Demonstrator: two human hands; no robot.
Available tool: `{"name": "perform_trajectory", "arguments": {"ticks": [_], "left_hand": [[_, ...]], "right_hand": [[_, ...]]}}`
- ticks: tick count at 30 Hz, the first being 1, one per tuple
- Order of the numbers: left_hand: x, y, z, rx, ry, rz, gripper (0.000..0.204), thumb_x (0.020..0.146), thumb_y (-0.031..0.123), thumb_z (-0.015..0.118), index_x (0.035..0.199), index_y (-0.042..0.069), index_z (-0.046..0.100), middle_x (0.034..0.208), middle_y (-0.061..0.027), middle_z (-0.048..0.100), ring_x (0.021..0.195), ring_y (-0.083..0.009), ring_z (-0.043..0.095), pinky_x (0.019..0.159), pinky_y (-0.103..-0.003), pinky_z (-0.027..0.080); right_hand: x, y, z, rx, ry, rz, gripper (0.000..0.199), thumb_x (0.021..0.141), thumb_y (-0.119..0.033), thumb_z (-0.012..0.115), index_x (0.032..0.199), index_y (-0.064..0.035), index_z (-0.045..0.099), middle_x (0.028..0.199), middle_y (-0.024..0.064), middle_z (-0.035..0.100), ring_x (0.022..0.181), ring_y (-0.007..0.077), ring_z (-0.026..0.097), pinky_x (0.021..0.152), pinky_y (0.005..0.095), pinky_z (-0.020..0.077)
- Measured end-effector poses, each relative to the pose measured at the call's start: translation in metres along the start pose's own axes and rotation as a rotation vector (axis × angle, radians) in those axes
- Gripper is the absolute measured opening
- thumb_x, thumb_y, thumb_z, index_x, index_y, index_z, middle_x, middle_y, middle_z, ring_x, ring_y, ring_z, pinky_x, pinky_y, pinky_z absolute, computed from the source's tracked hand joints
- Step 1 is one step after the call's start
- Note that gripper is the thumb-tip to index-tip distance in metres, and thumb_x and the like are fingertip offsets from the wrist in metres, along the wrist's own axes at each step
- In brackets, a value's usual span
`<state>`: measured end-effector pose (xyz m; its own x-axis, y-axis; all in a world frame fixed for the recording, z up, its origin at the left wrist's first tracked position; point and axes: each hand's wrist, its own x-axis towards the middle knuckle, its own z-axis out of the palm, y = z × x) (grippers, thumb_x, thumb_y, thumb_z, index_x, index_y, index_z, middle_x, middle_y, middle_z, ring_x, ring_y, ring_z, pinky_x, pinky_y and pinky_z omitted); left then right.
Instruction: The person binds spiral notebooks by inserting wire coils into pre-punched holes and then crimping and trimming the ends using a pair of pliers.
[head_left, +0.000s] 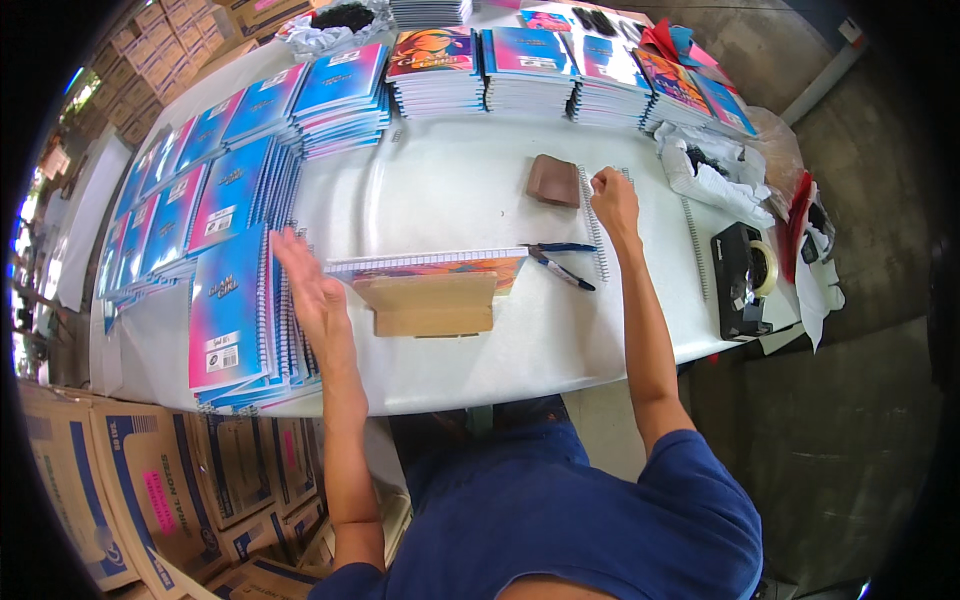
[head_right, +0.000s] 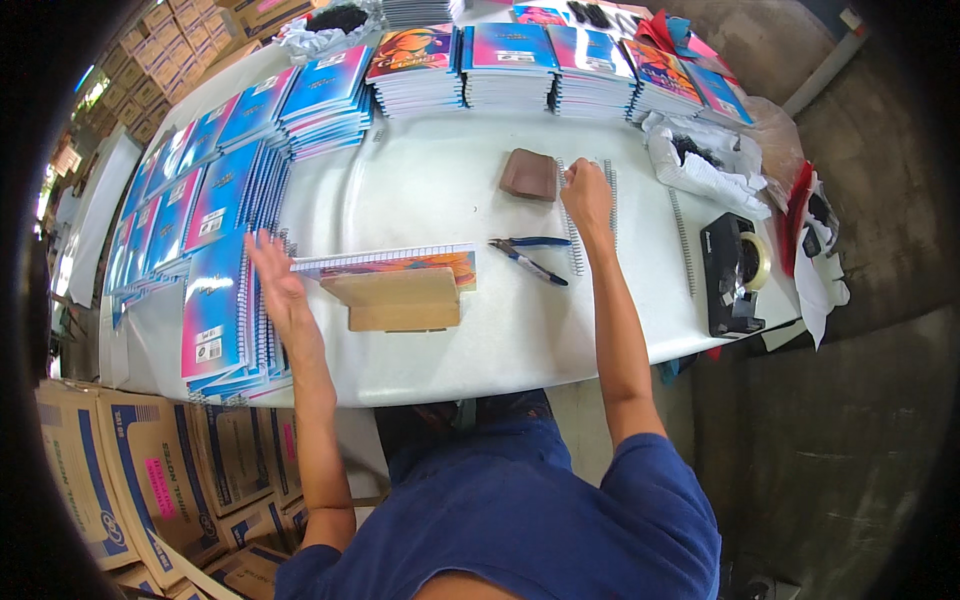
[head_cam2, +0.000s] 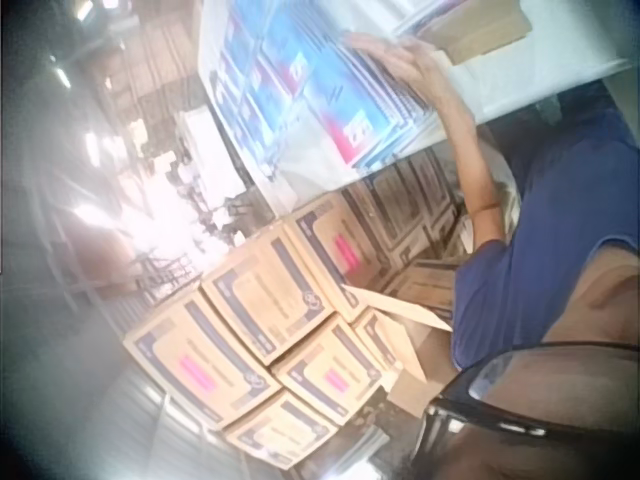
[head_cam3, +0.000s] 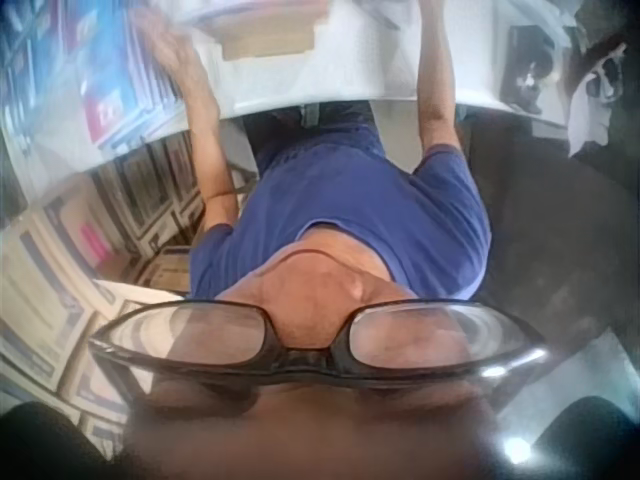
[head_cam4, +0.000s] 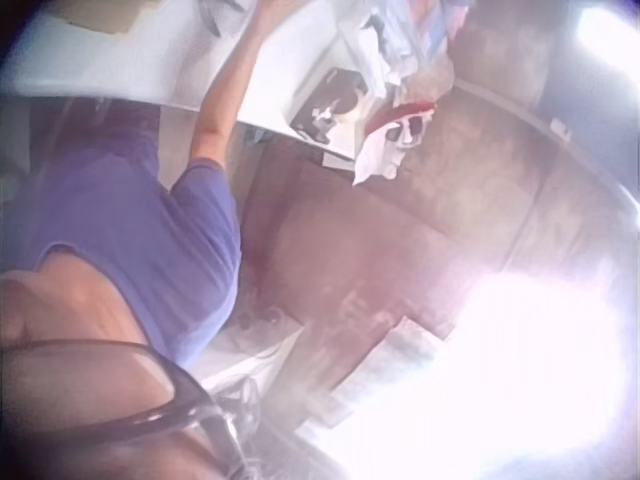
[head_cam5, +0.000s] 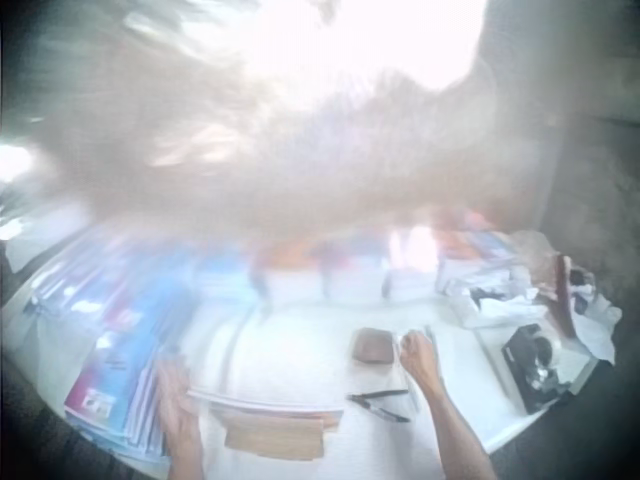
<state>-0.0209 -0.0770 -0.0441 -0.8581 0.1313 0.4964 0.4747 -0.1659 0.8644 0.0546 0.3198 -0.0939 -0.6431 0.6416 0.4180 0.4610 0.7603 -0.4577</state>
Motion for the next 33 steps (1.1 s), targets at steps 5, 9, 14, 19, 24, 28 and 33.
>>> {"name": "perform_trajectory", "arguments": {"ticks": [5,9,14,19,24,28,33], "left_hand": [[0.007,0.047,0.028,0.465,-0.162,0.283,0.082,0.086,0.038,0.067,0.149,0.004,0.025,0.154,-0.0157,0.027,0.144,-0.0321,0.02,0.115,-0.045,0.015],[0.005,0.064,0.066,0.847,-0.452,0.415,0.081,0.08,0.041,0.069,0.146,0.008,0.035,0.151,-0.0153,0.033,0.141,-0.0398,0.022,0.111,-0.057,0.018],[0.004,0.058,0.09,1.019,-0.559,0.465,0.074,0.077,0.047,0.067,0.139,0.012,0.046,0.142,-0.0116,0.044,0.134,-0.0425,0.032,0.106,-0.062,0.023],[0.003,0.043,0.097,1.053,-0.718,0.402,0.057,0.082,0.044,0.061,0.134,0.021,0.053,0.132,-0.0028,0.057,0.123,-0.0349,0.05,0.105,-0.056,0.032],[0.003,0.041,0.098,1.028,-0.693,0.428,0.051,0.085,0.041,0.058,0.132,0.024,0.054,0.125,-0.0008,0.063,0.116,-0.0314,0.057,0.101,-0.051,0.039],[0.003,0.042,0.096,1.021,-0.712,0.393,0.051,0.085,0.04,0.059,0.133,0.024,0.054,0.125,-0.001,0.062,0.117,-0.0314,0.057,0.101,-0.049,0.04],[0.002,0.044,0.095,1.006,-0.718,0.381,0.05,0.085,0.039,0.059,0.133,0.025,0.053,0.125,-0.0016,0.062,0.117,-0.0317,0.057,0.101,-0.048,0.04]], "right_hand": [[0.01,0.011,0.033,-0.197,-0.136,0.071,0.025,0.083,-0.022,0.061,0.088,0.0026,0.06,0.095,0.0259,0.064,0.093,0.0426,0.062,0.077,0.0511,0.0485],[0.026,0.032,0.033,-0.194,-0.136,0.032,0.025,0.087,-0.021,0.057,0.095,0.0017,0.061,0.096,0.0226,0.064,0.087,0.039,0.063,0.071,0.0476,0.0492],[-0.012,-0.07,-0.062,0.511,-0.253,-0.044,0.022,0.085,-0.001,0.054,0.104,0.0008,0.063,0.088,0.0135,0.061,0.074,0.024,0.061,0.067,0.0382,0.0486],[-0.069,-0.11,-0.111,0.726,-0.533,-0.183,0.02,0.082,0.007,0.061,0.098,-0.002,0.069,0.085,0.0067,0.06,0.074,0.0129,0.059,0.062,0.0279,0.0463],[-0.073,-0.112,-0.111,0.743,-0.586,-0.263,0.019,0.083,0.005,0.064,0.098,-0.0035,0.071,0.086,0.0052,0.061,0.074,0.0134,0.059,0.063,0.0283,0.0478],[-0.07,-0.11,-0.114,0.729,-0.592,-0.305,0.02,0.083,0.005,0.064,0.098,-0.0043,0.072,0.086,0.0052,0.062,0.073,0.0135,0.058,0.061,0.0284,0.0467],[-0.069,-0.106,-0.115,0.706,-0.612,-0.335,0.02,0.084,0.006,0.062,0.098,-0.0047,0.072,0.085,0.0048,0.062,0.071,0.0123,0.057,0.059,0.0275,0.0437]]}}
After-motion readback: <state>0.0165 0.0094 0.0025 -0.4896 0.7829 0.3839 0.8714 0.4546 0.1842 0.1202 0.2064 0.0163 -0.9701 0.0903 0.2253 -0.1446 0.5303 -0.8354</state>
